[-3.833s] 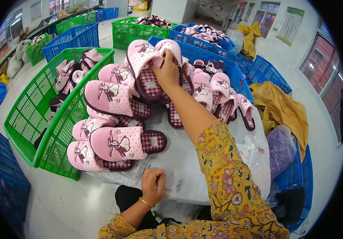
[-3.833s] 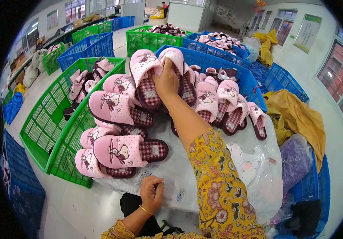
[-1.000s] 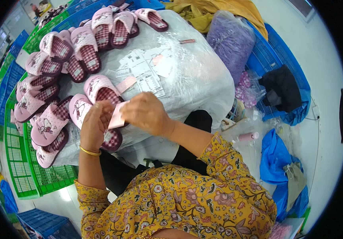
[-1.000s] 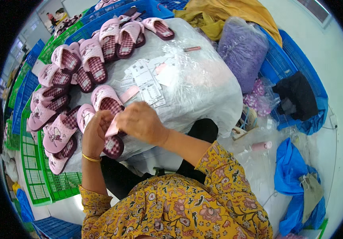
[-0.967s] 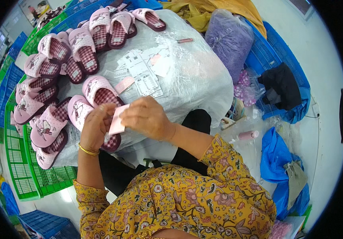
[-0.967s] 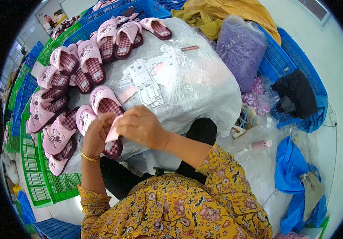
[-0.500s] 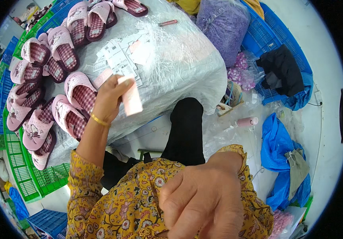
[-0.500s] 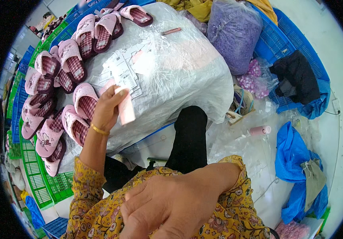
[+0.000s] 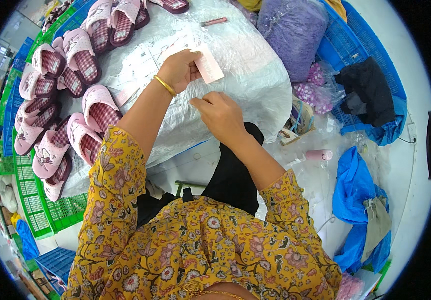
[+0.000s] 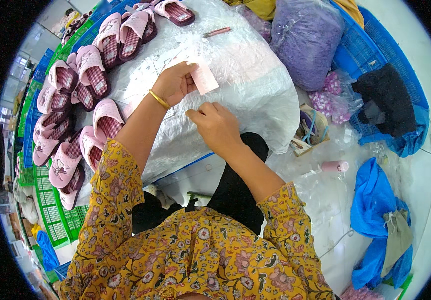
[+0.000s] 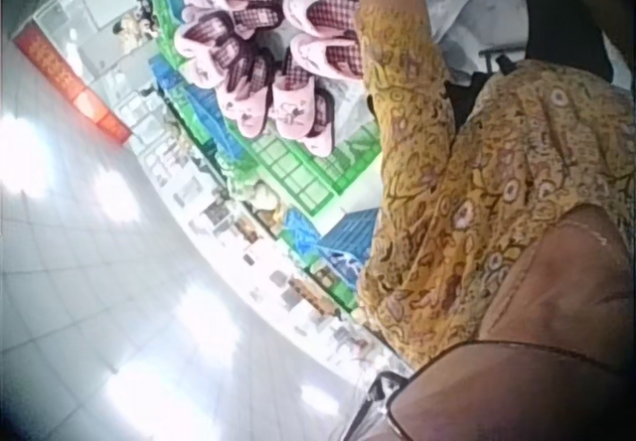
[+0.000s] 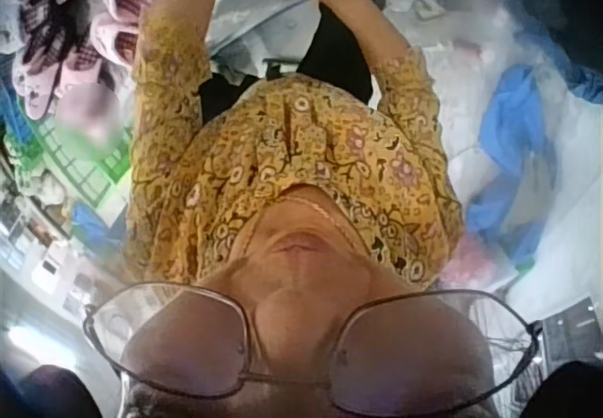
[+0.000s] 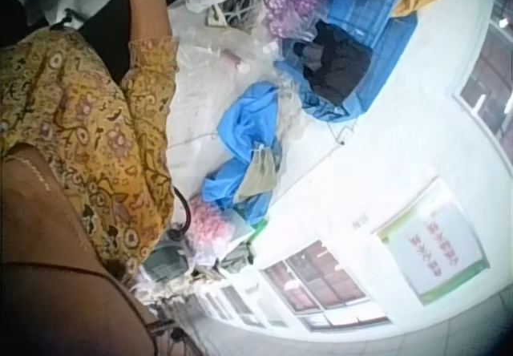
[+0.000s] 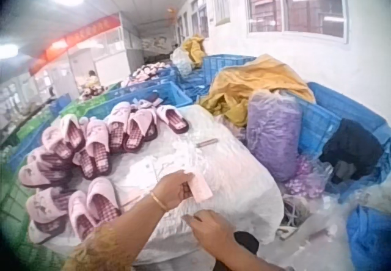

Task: The person sits on the floor and repeatedly picks up pairs of pink slippers, attaches small white labels to them by hand, and places them into a green crate. The process is repeated for multiple pairs.

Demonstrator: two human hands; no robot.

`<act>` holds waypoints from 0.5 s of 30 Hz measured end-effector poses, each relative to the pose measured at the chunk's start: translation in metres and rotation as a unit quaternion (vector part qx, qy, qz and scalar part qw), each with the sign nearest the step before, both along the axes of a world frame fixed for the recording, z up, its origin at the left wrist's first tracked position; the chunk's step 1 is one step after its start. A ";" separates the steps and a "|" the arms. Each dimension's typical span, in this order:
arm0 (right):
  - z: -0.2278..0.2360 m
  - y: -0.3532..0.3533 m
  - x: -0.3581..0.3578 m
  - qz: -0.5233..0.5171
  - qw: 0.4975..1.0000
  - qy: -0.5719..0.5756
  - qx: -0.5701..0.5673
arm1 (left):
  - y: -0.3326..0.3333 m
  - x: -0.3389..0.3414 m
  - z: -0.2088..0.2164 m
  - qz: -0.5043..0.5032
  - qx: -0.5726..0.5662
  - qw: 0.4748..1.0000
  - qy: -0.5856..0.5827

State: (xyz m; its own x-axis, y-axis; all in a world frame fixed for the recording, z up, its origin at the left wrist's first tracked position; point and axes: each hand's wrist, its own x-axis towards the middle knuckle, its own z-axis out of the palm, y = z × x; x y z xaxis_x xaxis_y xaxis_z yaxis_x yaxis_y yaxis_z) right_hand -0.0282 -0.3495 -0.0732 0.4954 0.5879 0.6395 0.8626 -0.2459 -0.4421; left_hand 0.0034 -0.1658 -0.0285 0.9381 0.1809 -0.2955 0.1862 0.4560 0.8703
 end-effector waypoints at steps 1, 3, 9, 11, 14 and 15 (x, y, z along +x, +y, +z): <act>-0.002 0.003 0.004 -0.001 0.999 -0.029 -0.023 | 0.000 0.002 -0.002 -0.008 0.029 0.999 0.023; -0.002 0.004 0.013 0.029 0.999 -0.041 -0.013 | 0.002 0.007 -0.008 -0.014 0.030 0.999 0.037; 0.018 -0.008 0.012 0.121 0.989 -0.080 0.022 | -0.005 0.011 -0.017 -0.012 0.064 0.997 0.048; 0.031 -0.018 -0.008 0.168 0.980 -0.066 0.080 | -0.005 0.013 -0.025 -0.003 0.068 0.997 0.046; 0.052 -0.035 -0.049 0.256 0.960 -0.007 0.115 | -0.006 0.018 -0.033 0.001 0.089 0.995 0.045; 0.060 -0.042 -0.057 0.292 0.951 0.010 0.103 | -0.006 0.016 -0.032 0.002 0.095 0.994 0.048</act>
State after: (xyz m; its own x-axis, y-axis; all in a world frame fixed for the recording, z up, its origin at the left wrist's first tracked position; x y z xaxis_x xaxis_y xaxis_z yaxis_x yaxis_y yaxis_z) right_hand -0.0854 -0.3911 -0.0127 0.1361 0.6296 0.7649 0.8166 0.3659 -0.4465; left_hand 0.0192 -0.1714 -0.0604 0.9065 0.2462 -0.3431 0.2707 0.2851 0.9195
